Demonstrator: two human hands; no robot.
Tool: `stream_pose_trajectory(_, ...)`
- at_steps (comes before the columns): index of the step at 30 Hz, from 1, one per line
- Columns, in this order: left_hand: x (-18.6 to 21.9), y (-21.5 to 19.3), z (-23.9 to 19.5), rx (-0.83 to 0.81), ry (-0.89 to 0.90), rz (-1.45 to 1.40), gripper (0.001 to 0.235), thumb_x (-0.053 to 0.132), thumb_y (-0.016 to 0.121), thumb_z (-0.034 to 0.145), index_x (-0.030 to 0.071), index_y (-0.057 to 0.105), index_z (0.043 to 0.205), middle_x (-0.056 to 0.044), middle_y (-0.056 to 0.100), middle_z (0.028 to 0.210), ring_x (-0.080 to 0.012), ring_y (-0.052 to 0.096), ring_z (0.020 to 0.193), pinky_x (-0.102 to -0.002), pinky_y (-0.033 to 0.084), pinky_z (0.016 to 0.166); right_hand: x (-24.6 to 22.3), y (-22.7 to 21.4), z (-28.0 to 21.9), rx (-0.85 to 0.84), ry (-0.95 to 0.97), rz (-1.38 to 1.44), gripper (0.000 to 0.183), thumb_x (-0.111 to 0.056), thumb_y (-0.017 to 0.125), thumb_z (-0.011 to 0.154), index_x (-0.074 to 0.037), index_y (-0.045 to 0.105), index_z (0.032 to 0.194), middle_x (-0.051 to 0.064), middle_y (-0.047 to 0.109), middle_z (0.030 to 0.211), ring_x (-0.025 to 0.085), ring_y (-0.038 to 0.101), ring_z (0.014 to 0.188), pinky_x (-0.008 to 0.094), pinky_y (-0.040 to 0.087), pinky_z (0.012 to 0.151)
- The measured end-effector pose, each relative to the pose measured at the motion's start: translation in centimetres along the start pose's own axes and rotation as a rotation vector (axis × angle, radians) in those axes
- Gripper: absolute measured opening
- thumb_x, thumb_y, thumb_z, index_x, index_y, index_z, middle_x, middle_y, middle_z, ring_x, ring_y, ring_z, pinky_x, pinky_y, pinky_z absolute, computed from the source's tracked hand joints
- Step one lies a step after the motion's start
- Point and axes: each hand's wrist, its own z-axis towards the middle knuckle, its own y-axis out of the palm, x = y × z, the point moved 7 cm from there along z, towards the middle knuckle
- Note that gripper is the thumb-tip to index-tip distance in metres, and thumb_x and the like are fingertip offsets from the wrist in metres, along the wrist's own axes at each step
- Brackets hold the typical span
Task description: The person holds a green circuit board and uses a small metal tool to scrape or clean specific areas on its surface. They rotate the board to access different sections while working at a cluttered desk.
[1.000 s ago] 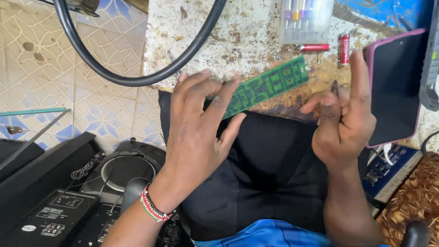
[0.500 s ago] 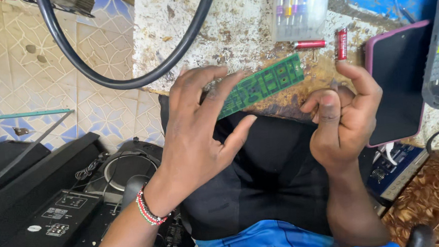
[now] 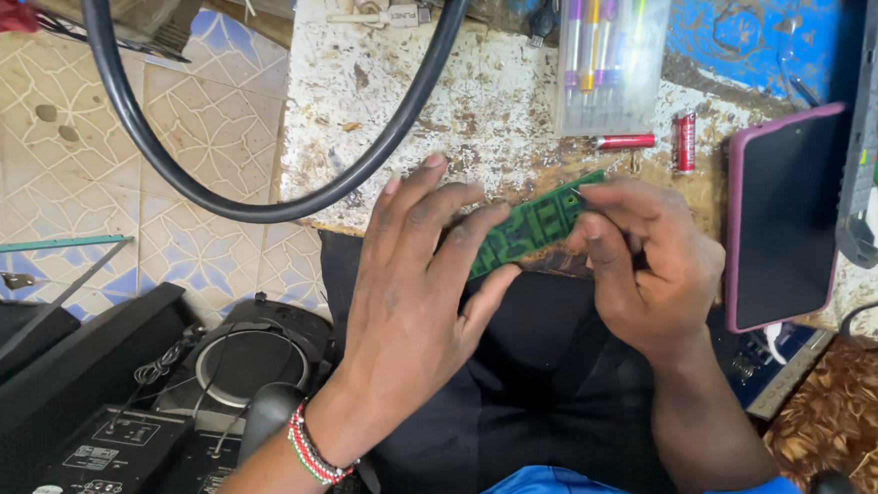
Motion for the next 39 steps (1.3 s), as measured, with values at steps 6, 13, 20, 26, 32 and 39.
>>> stream_pose_trajectory(6,0.7,0.6,-0.8,-0.061,-0.064,0.255,0.052,0.018,0.083,0.088,0.012,0.065,0.136,-0.006,0.058,0.122,-0.0293,0.054,0.127,-0.052,0.030,0.121,0.7,0.1,-0.1,-0.016,-0.004,-0.139,0.010,-0.003,0.067,0.107,0.002,0.073,0.114,0.010,0.074,0.086,0.013,0.049,0.057,0.027,0.041,0.062)
stream_pose_trajectory(13,0.9,1.0,-2.5,-0.078,-0.197,0.155,0.056,0.027,0.077,0.096,0.007,0.055,0.143,-0.016,0.053,0.119,-0.0361,0.056,0.092,-0.046,0.052,0.087,0.4,0.2,-0.1,-0.035,-0.037,-0.124,0.005,0.001,0.069,0.104,0.002,0.073,0.108,0.012,0.068,0.089,0.015,0.043,0.057,0.029,0.037,0.060)
stream_pose_trajectory(20,-1.3,2.6,-3.9,-0.186,-0.537,-0.201,0.062,0.043,0.082,0.084,0.018,0.048,0.129,0.001,0.072,0.093,-0.0269,0.076,0.082,-0.044,0.056,0.056,-0.3,0.5,0.0,-0.049,-0.126,-0.146,0.008,0.000,0.069,0.105,0.006,0.073,0.102,0.013,0.072,0.091,0.021,0.049,0.060,0.035,0.042,0.064)
stream_pose_trajectory(26,-2.8,3.4,-3.4,-0.320,-0.727,-0.472,0.030,0.049,0.065,0.089,0.021,0.068,0.100,0.007,0.078,0.073,-0.0086,0.077,0.070,-0.031,0.051,0.061,-0.7,1.1,0.2,-0.089,-0.186,-0.174,0.006,0.002,0.070,0.105,0.005,0.076,0.105,0.007,0.054,0.068,0.023,0.044,0.058,0.039,0.039,0.065)
stream_pose_trajectory(32,-4.3,7.0,-2.6,-0.479,-0.713,-0.861,0.035,0.042,0.054,0.102,0.016,0.058,0.080,0.008,0.050,0.071,-0.0022,0.043,0.067,-0.027,0.033,0.059,-1.0,1.6,0.1,-0.119,-0.239,-0.231,0.008,0.001,0.071,0.105,0.005,0.077,0.103,0.010,0.063,0.078,0.026,0.053,0.065,0.042,0.043,0.071)
stream_pose_trajectory(39,-4.3,9.6,-3.8,-0.532,-0.906,-1.120,0.039,0.040,0.060,0.095,0.010,0.085,0.098,-0.001,0.080,0.083,-0.0002,0.058,0.069,-0.018,0.043,0.058,-0.2,1.7,-0.4,-0.127,-0.234,-0.225,0.007,0.000,0.070,0.105,0.005,0.076,0.105,0.009,0.058,0.073,0.028,0.049,0.062,0.043,0.039,0.069)
